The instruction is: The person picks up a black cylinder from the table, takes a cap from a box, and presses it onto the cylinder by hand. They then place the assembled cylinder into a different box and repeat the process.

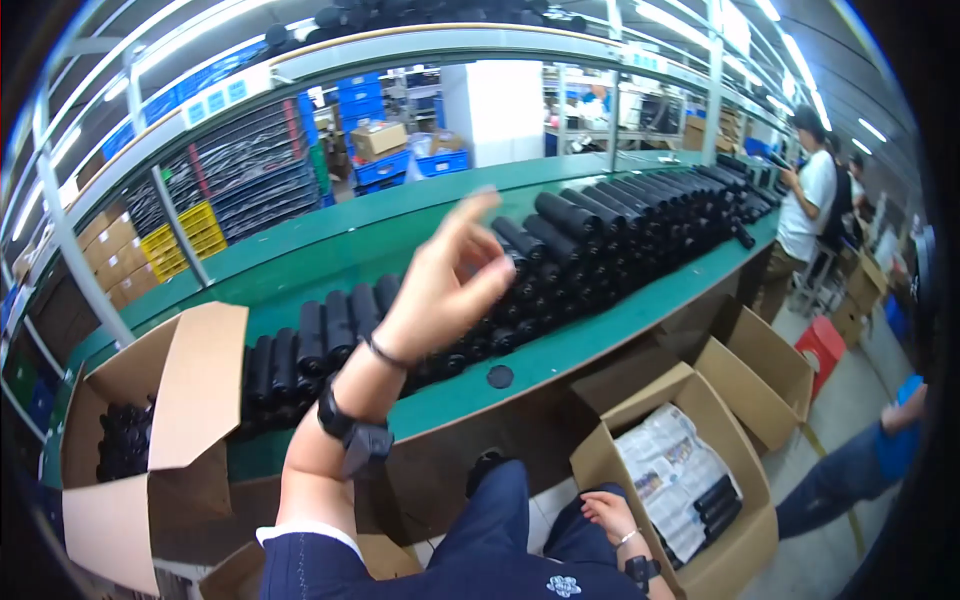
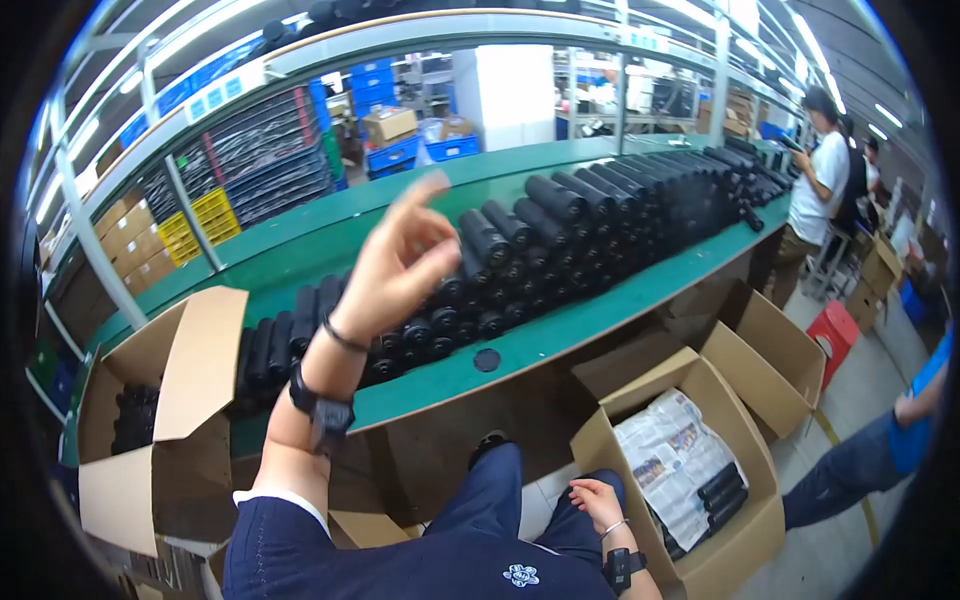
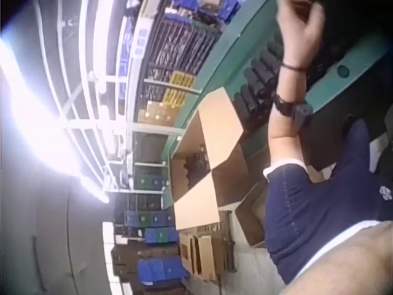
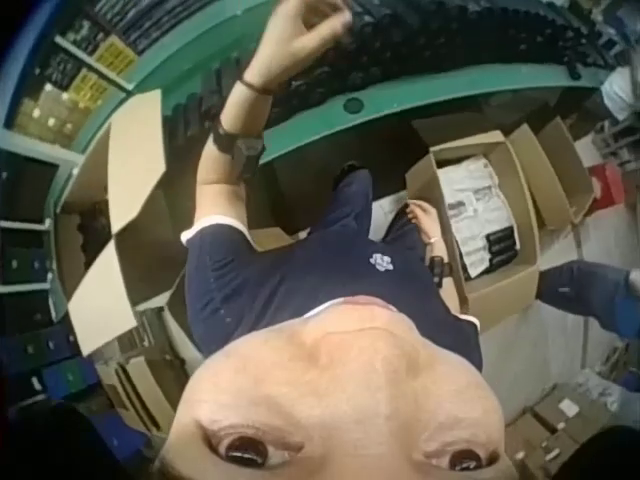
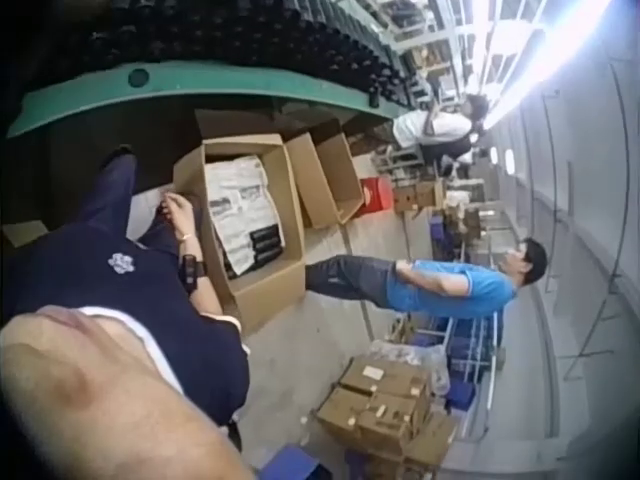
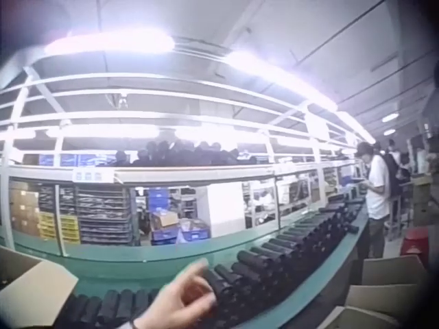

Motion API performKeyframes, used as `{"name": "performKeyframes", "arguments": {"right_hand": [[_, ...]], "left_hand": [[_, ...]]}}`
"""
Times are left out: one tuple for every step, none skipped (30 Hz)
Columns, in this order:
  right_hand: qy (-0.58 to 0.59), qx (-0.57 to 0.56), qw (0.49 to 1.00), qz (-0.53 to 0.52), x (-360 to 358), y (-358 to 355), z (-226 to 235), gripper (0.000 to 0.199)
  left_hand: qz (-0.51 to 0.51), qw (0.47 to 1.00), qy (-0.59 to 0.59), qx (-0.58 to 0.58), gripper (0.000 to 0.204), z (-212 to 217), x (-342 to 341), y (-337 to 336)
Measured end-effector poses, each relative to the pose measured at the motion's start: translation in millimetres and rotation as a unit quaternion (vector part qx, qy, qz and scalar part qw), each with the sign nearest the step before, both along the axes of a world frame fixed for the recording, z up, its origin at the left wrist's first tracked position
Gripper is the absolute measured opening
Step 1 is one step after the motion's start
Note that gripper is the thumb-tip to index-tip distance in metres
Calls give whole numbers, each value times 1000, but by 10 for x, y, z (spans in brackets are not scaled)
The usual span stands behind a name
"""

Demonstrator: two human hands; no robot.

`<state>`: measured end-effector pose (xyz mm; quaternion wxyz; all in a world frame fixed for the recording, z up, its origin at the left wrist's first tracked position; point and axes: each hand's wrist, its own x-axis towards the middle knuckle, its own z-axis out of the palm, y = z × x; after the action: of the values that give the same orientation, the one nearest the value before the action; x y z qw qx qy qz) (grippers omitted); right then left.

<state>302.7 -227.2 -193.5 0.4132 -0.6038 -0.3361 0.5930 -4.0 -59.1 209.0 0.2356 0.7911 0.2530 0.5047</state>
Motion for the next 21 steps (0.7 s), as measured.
{"name": "performKeyframes", "arguments": {"right_hand": [[-35,9,999,-31,75,-65,-28,19],[-37,9,998,-59,180,-113,-160,19],[-94,64,990,-83,261,-142,-363,17],[-155,116,975,-109,348,-180,-529,17],[-289,124,942,-116,382,-184,-608,20],[-364,127,916,-111,316,-209,-457,18],[-376,143,906,-127,348,-269,-609,18],[-388,162,897,-139,348,-322,-788,18],[-439,165,874,-128,307,-381,-846,17],[-488,169,849,-113,223,-398,-848,18],[-522,154,833,-95,139,-385,-812,17],[-555,139,817,-71,71,-343,-751,16],[-558,113,819,-67,98,-434,-694,18],[-562,92,818,-85,120,-488,-649,18],[-574,104,808,-83,123,-489,-614,19],[-584,115,799,-80,100,-558,-579,19],[-582,94,802,-94,94,-549,-537,18],[-581,83,802,-110,80,-556,-476,18],[-581,59,805,-107,51,-582,-414,18],[-580,33,807,-105,48,-626,-384,18],[-596,28,795,-110,36,-681,-423,17]], "left_hand": [[-79,995,26,-59,48,-158,142,-104],[-147,985,64,-66,40,-425,277,-122],[-181,964,169,-101,42,-667,331,-211],[-256,927,232,-143,45,-983,417,-275],[-330,916,207,-92,47,-1484,480,-269],[-388,867,266,-164,47,-1963,516,-220],[-398,788,275,-381,46,-2575,610,-205],[-363,763,264,-465,49,-3160,693,-199],[-317,777,260,-478,53,-3705,762,-260],[-320,772,292,-464,56,-4419,753,-315],[-300,744,310,-510,54,-5167,755,-390],[-240,755,529,-306,52,-5788,818,-381],[-183,817,505,-208,51,-5777,1030,-565],[-114,822,514,-218,56,-5641,1248,-766],[-190,799,483,-303,57,-5730,1352,-897],[-261,762,449,-387,58,-5812,1423,-1010],[-365,684,491,-398,57,-5974,1448,-1045],[-464,589,527,-399,55,-5997,1450,-1071],[-540,602,530,-254,55,-6019,1437,-1056],[-551,590,537,-245,55,-5965,1473,-1030],[-466,616,537,-339,54,-5908,1496,-1039]]}}
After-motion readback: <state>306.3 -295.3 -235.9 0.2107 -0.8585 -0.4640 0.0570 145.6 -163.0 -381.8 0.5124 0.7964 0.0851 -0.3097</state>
